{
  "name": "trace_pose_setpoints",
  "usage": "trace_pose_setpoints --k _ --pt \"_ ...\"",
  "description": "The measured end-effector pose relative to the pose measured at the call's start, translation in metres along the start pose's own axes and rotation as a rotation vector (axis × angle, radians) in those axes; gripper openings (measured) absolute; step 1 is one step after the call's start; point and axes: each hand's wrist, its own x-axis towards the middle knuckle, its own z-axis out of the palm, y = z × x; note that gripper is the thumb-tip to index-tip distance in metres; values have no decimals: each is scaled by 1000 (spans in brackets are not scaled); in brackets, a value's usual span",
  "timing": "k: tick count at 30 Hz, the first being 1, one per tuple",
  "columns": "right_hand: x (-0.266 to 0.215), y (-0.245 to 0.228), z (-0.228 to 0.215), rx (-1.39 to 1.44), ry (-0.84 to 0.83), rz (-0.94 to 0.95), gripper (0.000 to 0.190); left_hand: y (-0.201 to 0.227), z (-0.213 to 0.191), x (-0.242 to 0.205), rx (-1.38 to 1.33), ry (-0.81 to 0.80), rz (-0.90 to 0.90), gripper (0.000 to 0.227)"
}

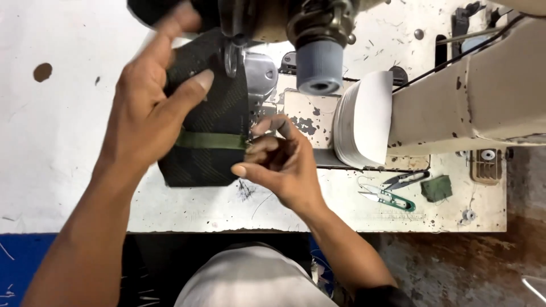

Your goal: Assembling shoe upper components and preparing them for stitching at a manufacturing workstation.

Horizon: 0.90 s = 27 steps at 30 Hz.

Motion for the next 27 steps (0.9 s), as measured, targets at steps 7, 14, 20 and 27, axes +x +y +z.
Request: trace_pose_setpoints --k 7,14,20,27 --pt "14 -3 39 517 140 21 38 -2 -42 -69 219 -131 51 65" --pt "8 2 40 475 169 -76 34 12 -22 -55 88 -48 -160 44" --pt "23 1 32 378 204 -63 35 5 -15 -39 148 34 80 38" --pt "-20 -21 -89 -740 463 -567 28 -4 3 -5 322 130 106 38"
